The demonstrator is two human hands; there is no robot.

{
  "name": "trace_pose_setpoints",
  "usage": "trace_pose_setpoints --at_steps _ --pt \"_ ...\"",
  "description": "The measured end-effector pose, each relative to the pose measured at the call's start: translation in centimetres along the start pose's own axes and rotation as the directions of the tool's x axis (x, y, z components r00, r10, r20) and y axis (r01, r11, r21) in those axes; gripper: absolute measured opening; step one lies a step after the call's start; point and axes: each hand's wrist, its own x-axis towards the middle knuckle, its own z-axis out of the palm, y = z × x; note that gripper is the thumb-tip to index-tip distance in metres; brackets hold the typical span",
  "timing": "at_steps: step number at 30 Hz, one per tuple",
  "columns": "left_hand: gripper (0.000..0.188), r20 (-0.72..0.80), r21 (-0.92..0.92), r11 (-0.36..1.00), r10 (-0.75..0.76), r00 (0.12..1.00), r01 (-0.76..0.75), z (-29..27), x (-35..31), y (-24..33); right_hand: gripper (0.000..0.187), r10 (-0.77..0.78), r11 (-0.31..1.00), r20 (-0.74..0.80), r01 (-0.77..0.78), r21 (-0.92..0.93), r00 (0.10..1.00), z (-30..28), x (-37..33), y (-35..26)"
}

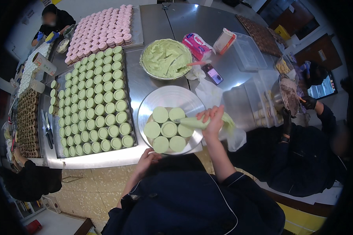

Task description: The person picks green macaron shells from a tray and places them on a rotating stand. They then use a piping bag to apply green filling between the shells, assembling them into macarons. The assembled macarons remain on the stand.

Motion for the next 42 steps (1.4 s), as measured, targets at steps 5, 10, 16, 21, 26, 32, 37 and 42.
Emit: trace_pose_setpoints --at_steps 5,10,16,21,26,32,37,42 --pt "0.033 -0.056 0.015 1.0 0.027 0.998 -0.026 -1.2 -0.2 1.3 0.051 0.007 1.0 0.008 -0.007 0.02 1.0 -0.2 0.0 0.0" --pt "0.045 -0.094 0.009 0.997 0.083 0.992 -0.083 -3.3 0.0 2.7 0.05 0.01 1.0 0.002 -0.01 0.003 1.0 -0.5 -0.2 0.0" --pt "0.047 -0.277 -0.102 0.962 0.217 0.936 -0.254 -3.6 0.6 3.2 0.051 0.009 1.0 -0.016 -0.009 -0.003 1.0 -0.5 -0.4 -0.1" --pt "0.051 -0.165 -0.088 0.992 0.074 0.984 -0.089 -3.6 0.2 3.2 0.051 0.021 1.0 -0.035 -0.021 0.005 0.999 -0.5 -0.7 -0.2" --pt "0.049 0.115 0.019 0.985 -0.17 0.979 0.169 -4.0 -0.8 3.8 0.051 0.016 1.0 -0.027 -0.016 0.002 1.0 -0.5 -0.9 -0.2" --pt "0.046 -0.062 -0.052 0.996 0.073 0.995 -0.077 -4.8 -0.5 4.6 0.05 0.015 1.0 -0.04 -0.015 -0.008 0.999 -0.5 -1.1 -0.1" --pt "0.049 -0.207 -0.18 0.96 0.174 0.963 -0.212 -5.0 -0.3 4.5 0.049 0.01 1.0 -0.022 -0.011 -0.012 1.0 -0.6 -1.4 -0.1" --pt "0.05 -0.034 -0.135 0.991 -0.013 0.999 0.008 -4.7 -1.0 4.7 0.05 0.009 1.0 -0.036 -0.01 -0.008 0.999 -0.7 -1.4 0.0"
